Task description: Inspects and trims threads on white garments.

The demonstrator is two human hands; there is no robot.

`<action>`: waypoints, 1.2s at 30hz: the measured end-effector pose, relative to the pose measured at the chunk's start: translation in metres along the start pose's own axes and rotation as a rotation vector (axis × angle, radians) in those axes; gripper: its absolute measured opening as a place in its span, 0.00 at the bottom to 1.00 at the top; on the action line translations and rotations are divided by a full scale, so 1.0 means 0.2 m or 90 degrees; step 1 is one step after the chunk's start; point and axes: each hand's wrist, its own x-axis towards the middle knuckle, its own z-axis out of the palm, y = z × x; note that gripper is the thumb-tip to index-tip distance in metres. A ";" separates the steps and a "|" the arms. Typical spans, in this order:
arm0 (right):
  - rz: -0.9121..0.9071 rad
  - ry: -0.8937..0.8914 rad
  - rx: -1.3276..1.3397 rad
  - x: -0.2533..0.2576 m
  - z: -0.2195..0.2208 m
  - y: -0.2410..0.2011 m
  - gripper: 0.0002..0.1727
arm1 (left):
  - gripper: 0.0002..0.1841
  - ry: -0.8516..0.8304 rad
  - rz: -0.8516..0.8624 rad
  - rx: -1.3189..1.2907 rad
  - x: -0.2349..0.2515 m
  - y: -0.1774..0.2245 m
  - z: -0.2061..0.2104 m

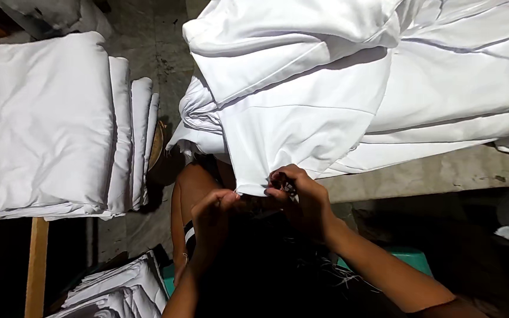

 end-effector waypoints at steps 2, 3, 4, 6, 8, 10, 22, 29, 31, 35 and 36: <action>0.014 0.006 -0.026 -0.02 -0.02 0.00 0.16 | 0.11 -0.041 -0.051 -0.096 -0.01 0.01 0.04; 0.022 0.003 -0.032 -0.02 -0.02 0.00 0.15 | 0.11 -0.055 -0.076 -0.147 -0.02 0.00 0.05; 0.031 -0.004 -0.034 -0.03 -0.03 0.00 0.15 | 0.11 -0.062 -0.100 -0.196 -0.02 -0.02 0.07; 0.048 -0.021 -0.043 -0.04 -0.02 0.00 0.14 | 0.09 -0.029 -0.120 -0.261 -0.04 -0.06 0.10; 0.066 -0.034 -0.054 -0.05 0.00 0.00 0.14 | 0.09 0.002 -0.099 -0.282 -0.04 -0.07 0.12; 0.079 -0.035 -0.072 -0.05 0.03 -0.01 0.15 | 0.09 0.014 -0.073 -0.292 -0.02 -0.07 0.14; 0.016 -0.047 -0.158 0.00 0.06 -0.01 0.15 | 0.09 0.002 -0.011 -0.236 -0.01 -0.07 0.14; 0.020 -0.076 -0.140 0.00 0.04 0.00 0.16 | 0.09 -0.011 0.022 -0.172 0.00 -0.07 0.13; 0.017 -0.071 -0.140 0.00 0.04 0.01 0.16 | 0.10 -0.008 0.032 -0.153 0.01 -0.07 0.12; 0.016 -0.099 -0.112 0.00 0.02 0.01 0.16 | 0.10 -0.020 0.046 -0.142 0.01 -0.06 0.11; 0.017 -0.103 -0.115 0.00 0.02 0.01 0.16 | 0.10 -0.020 0.049 -0.134 0.01 -0.06 0.12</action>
